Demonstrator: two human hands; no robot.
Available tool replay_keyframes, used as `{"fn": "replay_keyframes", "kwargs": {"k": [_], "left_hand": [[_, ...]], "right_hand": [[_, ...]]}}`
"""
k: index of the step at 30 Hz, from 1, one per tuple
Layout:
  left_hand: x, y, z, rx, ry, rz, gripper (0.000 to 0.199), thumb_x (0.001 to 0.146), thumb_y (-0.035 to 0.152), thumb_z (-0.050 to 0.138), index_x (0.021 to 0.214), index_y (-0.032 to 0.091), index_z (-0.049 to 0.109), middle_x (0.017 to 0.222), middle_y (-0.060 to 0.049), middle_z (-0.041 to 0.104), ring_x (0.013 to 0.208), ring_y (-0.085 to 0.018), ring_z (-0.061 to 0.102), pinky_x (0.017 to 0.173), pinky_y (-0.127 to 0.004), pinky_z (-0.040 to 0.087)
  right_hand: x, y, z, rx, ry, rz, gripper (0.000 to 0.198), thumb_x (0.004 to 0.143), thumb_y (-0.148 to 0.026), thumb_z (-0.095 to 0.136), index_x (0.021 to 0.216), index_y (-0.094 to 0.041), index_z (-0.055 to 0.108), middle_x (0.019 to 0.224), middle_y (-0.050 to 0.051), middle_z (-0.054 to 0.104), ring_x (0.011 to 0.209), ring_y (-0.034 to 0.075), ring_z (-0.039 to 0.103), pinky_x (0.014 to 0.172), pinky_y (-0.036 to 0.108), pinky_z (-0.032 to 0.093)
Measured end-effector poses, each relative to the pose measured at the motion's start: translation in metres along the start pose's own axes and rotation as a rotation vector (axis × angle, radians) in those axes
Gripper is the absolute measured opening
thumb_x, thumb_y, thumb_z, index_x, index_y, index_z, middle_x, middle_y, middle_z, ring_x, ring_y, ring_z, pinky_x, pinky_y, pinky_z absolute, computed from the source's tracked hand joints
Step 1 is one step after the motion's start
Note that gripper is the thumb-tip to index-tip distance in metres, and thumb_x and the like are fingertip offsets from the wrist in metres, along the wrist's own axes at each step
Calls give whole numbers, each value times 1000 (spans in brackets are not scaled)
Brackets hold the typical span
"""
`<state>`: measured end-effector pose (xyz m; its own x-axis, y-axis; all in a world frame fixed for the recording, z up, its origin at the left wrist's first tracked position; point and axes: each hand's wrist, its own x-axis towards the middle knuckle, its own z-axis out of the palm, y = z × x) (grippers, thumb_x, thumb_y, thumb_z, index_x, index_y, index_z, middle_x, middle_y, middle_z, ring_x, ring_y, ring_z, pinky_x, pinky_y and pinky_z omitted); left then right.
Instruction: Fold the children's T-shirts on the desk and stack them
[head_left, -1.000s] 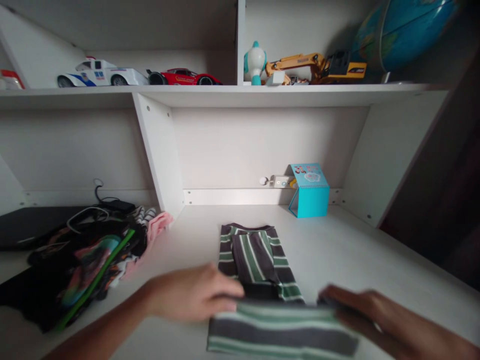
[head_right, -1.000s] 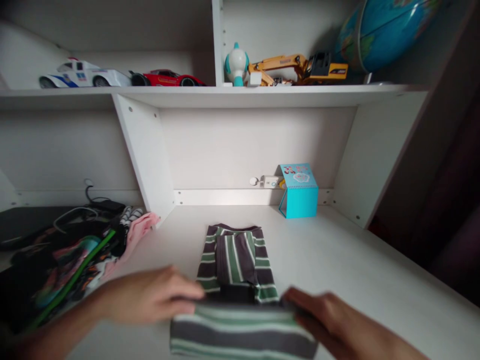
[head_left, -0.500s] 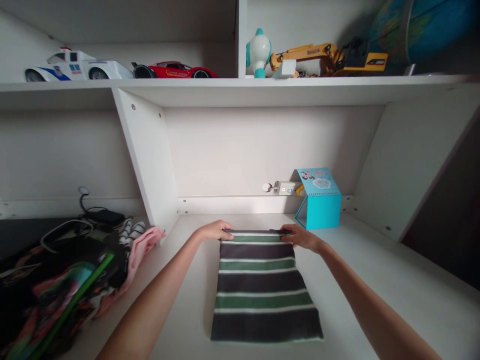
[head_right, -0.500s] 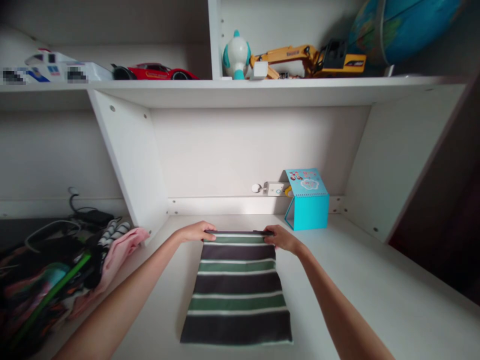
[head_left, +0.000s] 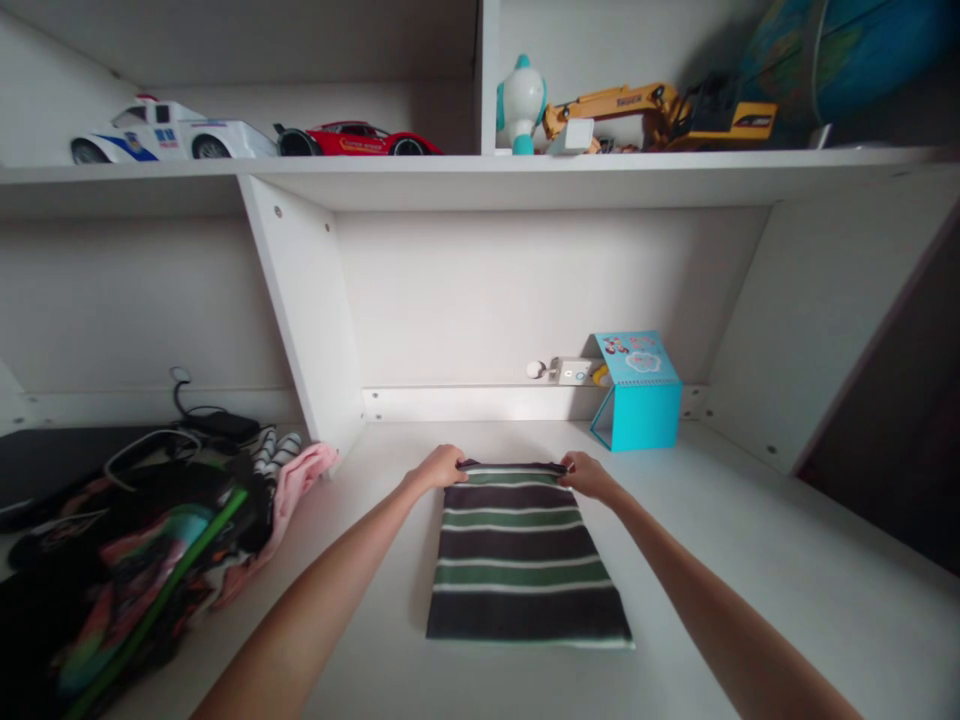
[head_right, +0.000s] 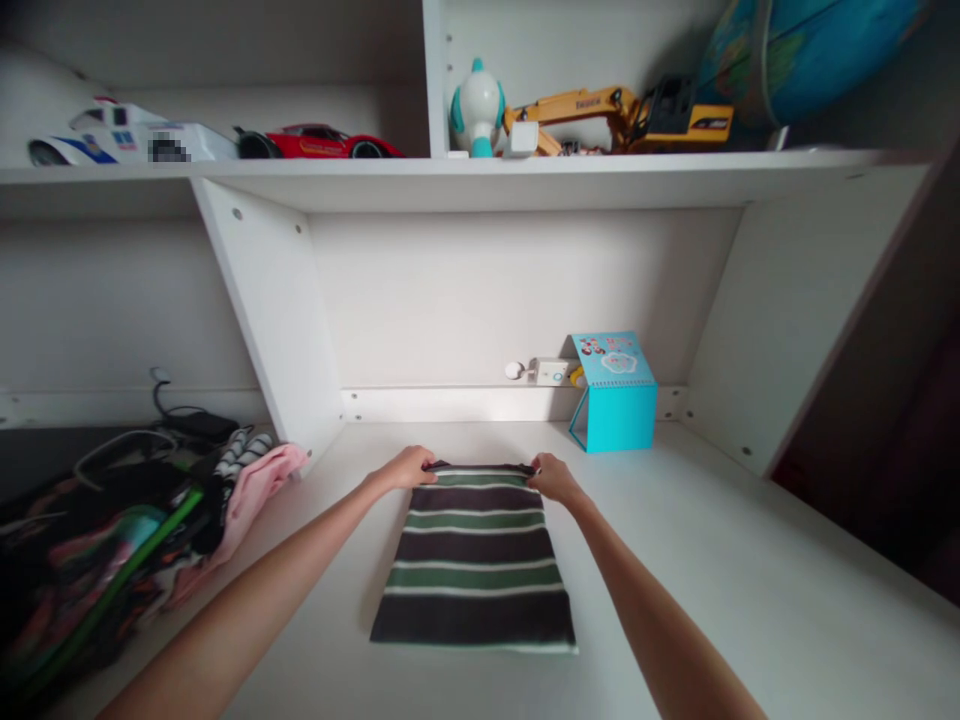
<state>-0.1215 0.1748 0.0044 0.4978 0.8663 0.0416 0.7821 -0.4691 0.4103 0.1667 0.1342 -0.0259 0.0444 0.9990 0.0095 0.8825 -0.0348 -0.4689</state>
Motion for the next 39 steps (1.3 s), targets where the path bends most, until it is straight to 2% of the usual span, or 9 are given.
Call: {"fn": "replay_keyframes", "kwargs": {"k": [8, 12, 15, 21, 23, 27, 30, 33, 39], "left_hand": [[-46, 62, -105, -147, 321, 291, 20, 75, 32, 54, 86, 17, 57, 80, 1, 59, 77, -15, 55, 71, -23, 39], [-93, 85, -117, -109, 337, 391, 12, 77, 25, 52, 87, 18, 55, 82, 2, 58, 78, -14, 54, 73, -22, 39], [-125, 77, -85, 1, 192, 391, 12, 76, 13, 48, 84, 19, 55, 82, 2, 58, 75, -13, 53, 70, -21, 38], [-168, 63, -37, 181, -398, 283, 28, 63, 17, 66, 90, 22, 58, 92, 0, 59, 79, -18, 56, 64, -22, 40], [-170, 79, -36, 116, -332, 288, 27, 70, 26, 64, 96, 23, 58, 97, -1, 59, 85, -18, 57, 72, -24, 43], [-157, 123, -7, 44, -31, 358, 32, 88, 36, 41, 115, 22, 51, 125, -9, 48, 116, -23, 43, 99, -37, 32], [-145, 137, 39, 136, -48, 312, 55, 86, 54, 37, 133, 27, 35, 145, -13, 22, 131, -38, 18, 100, -63, 15], [-138, 132, 72, 156, -105, 246, 65, 82, 67, 28, 138, 34, 24, 148, -13, 11, 132, -42, 3, 94, -72, 5], [-141, 119, 77, 114, -101, 263, 65, 81, 69, 24, 138, 39, 19, 149, -10, 8, 133, -38, -3, 96, -70, 3]], "right_hand": [[-70, -37, -112, 236, 396, -295, 17, 79, -22, 56, 92, -19, 45, 95, 4, 58, 89, 15, 57, 81, 28, 46], [-151, -51, -119, 208, 515, -478, 17, 77, -24, 53, 92, -22, 44, 101, 3, 57, 87, 16, 57, 77, 28, 46], [-208, -54, -84, 103, 302, -524, 20, 76, -13, 46, 93, -23, 44, 100, 3, 56, 84, 14, 56, 74, 27, 45], [-266, -43, -28, 117, -269, -536, 22, 74, -14, 52, 93, -25, 55, 98, 0, 60, 89, 15, 57, 79, 25, 44], [-259, -29, -32, 158, -241, -462, 18, 80, -24, 51, 97, -27, 55, 103, 0, 61, 94, 15, 56, 84, 26, 43], [-206, 15, -37, 102, 55, -333, 19, 81, -30, 47, 95, -24, 58, 96, 3, 64, 89, 17, 59, 81, 30, 45], [-156, 45, -25, 66, 172, -254, 23, 76, -25, 46, 95, -19, 57, 93, 7, 64, 85, 19, 60, 80, 33, 45], [-120, 60, -11, 53, 183, -220, 28, 74, -25, 45, 98, -16, 57, 85, 7, 65, 79, 19, 61, 75, 32, 47], [-94, 58, -3, 42, 135, -292, 27, 75, -22, 42, 94, -19, 61, 83, 3, 65, 75, 17, 60, 72, 29, 48]]}}
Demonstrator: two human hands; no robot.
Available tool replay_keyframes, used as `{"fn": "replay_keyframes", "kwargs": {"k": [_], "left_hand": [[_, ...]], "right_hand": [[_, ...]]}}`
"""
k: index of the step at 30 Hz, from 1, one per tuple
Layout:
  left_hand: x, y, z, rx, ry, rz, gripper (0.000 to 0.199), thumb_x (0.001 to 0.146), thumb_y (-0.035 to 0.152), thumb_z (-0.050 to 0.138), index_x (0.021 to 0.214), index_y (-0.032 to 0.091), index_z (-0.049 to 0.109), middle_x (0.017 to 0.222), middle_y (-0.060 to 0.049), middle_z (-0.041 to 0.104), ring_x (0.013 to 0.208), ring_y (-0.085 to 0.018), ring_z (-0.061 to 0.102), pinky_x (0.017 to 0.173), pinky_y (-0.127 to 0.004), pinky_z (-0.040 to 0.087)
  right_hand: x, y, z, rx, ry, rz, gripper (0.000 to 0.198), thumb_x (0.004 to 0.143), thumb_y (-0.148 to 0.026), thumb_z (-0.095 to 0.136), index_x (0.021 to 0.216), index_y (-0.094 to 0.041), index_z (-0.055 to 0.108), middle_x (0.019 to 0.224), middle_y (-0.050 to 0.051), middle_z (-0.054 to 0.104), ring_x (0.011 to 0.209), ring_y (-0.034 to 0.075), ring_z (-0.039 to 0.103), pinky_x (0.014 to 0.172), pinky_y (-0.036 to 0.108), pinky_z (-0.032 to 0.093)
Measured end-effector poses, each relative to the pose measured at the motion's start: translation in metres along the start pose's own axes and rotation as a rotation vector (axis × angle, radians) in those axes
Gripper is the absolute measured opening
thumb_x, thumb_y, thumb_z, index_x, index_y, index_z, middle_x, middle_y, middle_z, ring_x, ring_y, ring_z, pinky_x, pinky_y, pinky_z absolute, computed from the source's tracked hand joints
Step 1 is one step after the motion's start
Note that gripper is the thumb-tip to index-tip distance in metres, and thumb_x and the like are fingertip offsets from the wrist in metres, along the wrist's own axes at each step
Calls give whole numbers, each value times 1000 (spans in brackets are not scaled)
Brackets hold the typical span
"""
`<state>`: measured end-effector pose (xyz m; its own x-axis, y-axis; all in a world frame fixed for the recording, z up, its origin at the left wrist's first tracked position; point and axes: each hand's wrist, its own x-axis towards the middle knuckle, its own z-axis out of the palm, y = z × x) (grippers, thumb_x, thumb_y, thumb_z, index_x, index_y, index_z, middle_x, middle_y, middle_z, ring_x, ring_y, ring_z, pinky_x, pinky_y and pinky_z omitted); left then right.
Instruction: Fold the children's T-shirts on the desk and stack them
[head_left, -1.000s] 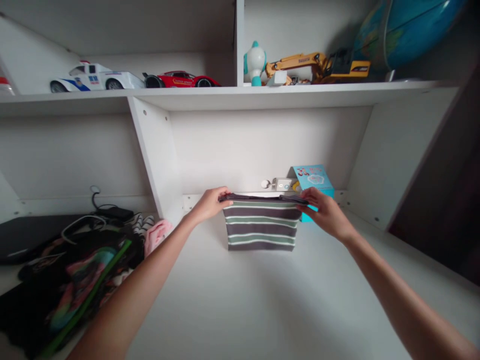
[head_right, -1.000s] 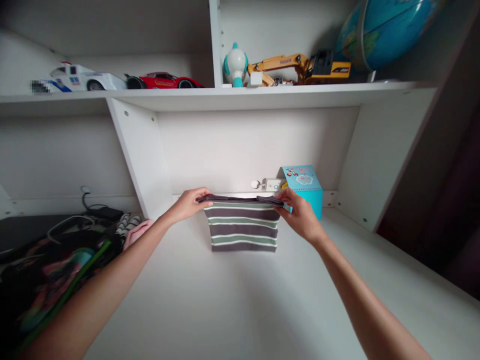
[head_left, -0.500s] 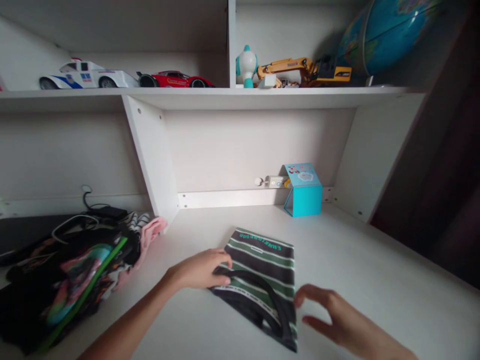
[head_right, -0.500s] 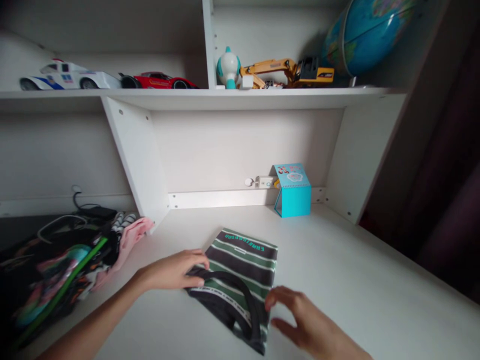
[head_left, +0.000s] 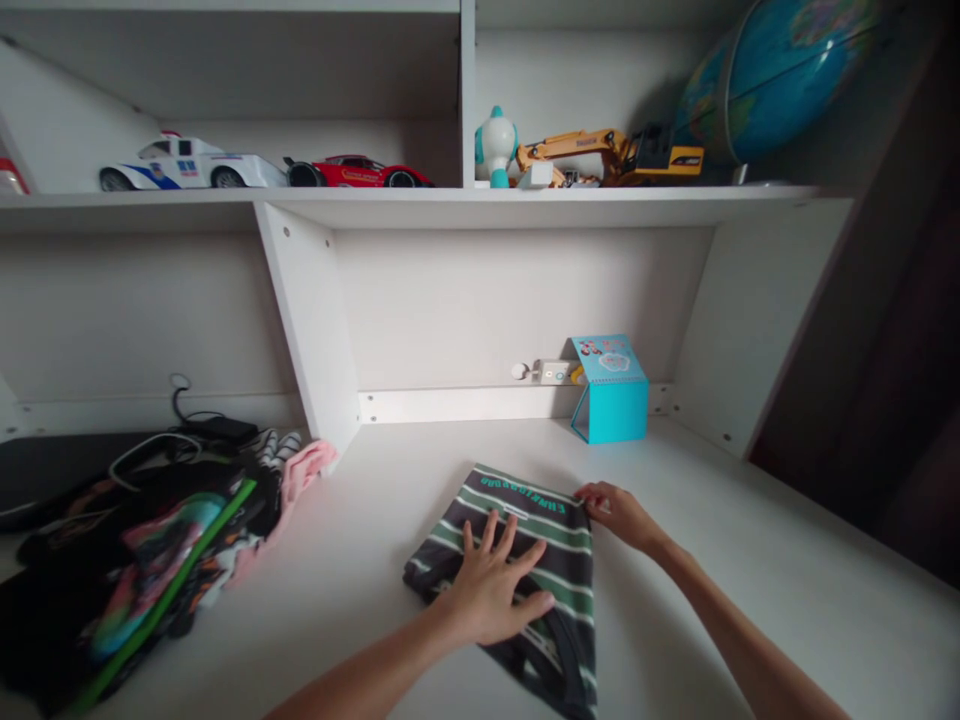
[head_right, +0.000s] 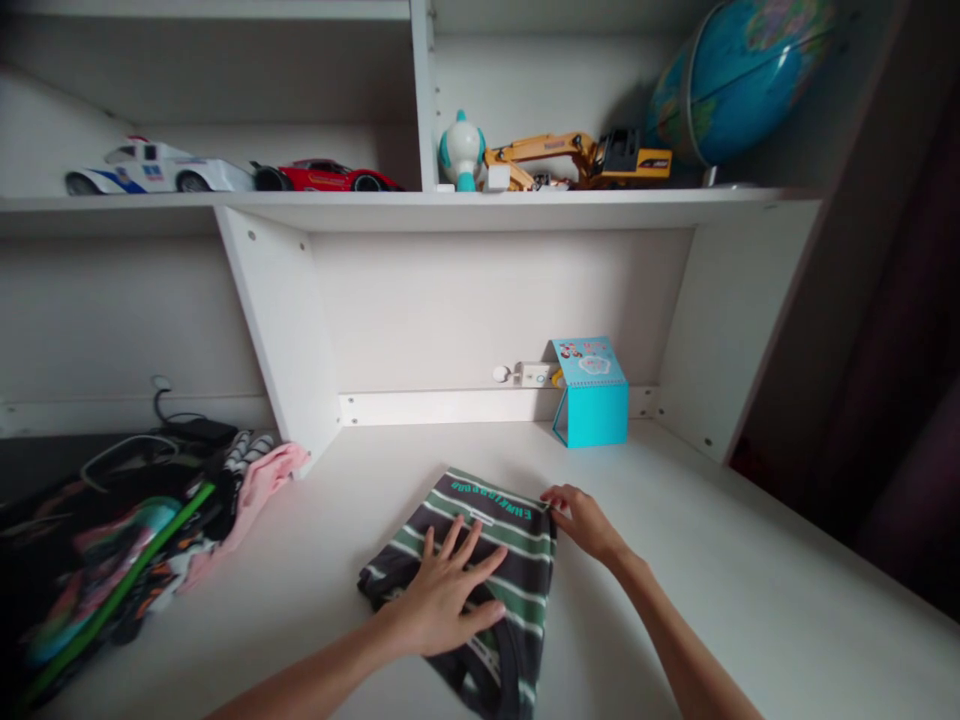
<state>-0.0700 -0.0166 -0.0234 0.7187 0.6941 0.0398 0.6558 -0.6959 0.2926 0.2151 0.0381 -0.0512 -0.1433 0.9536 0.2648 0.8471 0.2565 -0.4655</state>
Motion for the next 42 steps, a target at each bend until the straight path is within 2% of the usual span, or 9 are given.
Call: {"fn": "replay_keyframes", "kwargs": {"k": [7, 17, 21, 23, 26, 30, 35, 38, 42], "left_hand": [[2, 1, 0, 8, -6, 1, 65, 81, 68, 26, 139, 38, 18, 149, -9, 9, 133, -39, 0, 94, -71, 4], [-1, -1, -5, -4, -52, 51, 64, 81, 68, 27, 138, 39, 18, 149, -11, 6, 133, -38, 1, 94, -71, 2], [-2, 3, -10, -33, -118, 144, 55, 85, 59, 35, 136, 41, 25, 149, -9, 9, 133, -39, 1, 92, -73, 2], [-5, 10, -14, -64, -148, 211, 46, 87, 45, 40, 133, 41, 33, 149, -7, 13, 133, -39, 6, 92, -73, 4], [-11, 22, -22, -116, -156, 302, 45, 84, 22, 42, 125, 39, 45, 147, -2, 23, 132, -32, 21, 99, -66, 10], [-19, 29, -26, -142, -138, 344, 44, 77, 13, 42, 114, 31, 56, 136, 1, 43, 122, -22, 42, 108, -50, 14], [-20, 21, -22, -78, 26, 235, 21, 78, 13, 45, 87, 23, 61, 104, -1, 64, 108, -18, 52, 108, -52, 6], [-17, 16, -17, -39, 142, 178, 19, 83, 16, 43, 90, 21, 59, 95, -4, 65, 110, -20, 49, 107, -55, 2], [-18, 17, -8, -83, 209, 183, 26, 87, 18, 38, 105, 24, 56, 110, -5, 60, 117, -21, 43, 106, -57, 0]], "right_hand": [[-6, -10, -5, -136, -36, -142, 32, 76, -16, 40, 102, -20, 59, 91, 6, 63, 86, 19, 57, 78, 31, 43], [-13, -6, -23, -261, -62, -117, 27, 75, -7, 34, 81, -18, 58, 76, 6, 61, 73, 18, 56, 70, 31, 42], [-2, -33, -46, -177, -112, -169, 38, 67, 0, 32, 87, -18, 59, 106, 9, 60, 98, 18, 55, 87, 34, 40], [4, -60, -47, -113, -176, -247, 44, 67, -1, 35, 99, -20, 59, 122, 7, 53, 113, 18, 48, 97, 35, 34], [5, -94, -36, -22, -396, -385, 52, 64, -6, 49, 111, -27, 58, 125, -1, 54, 120, 17, 43, 100, 32, 33], [-12, -94, -22, 6, -553, -376, 57, 67, -21, 61, 123, -28, 51, 132, 0, 48, 125, 22, 37, 99, 35, 36], [-62, -72, -22, -189, -247, -114, 38, 84, -35, 46, 119, -21, 55, 119, 10, 58, 112, 29, 50, 92, 46, 41], [-95, -73, -10, -386, -51, 6, 39, 84, -42, 46, 110, -17, 61, 103, 16, 64, 93, 32, 60, 82, 52, 45], [-126, -81, 22, -507, 189, 108, 64, 76, -63, 46, 130, -28, 45, 127, 14, 51, 115, 41, 44, 85, 62, 39]]}}
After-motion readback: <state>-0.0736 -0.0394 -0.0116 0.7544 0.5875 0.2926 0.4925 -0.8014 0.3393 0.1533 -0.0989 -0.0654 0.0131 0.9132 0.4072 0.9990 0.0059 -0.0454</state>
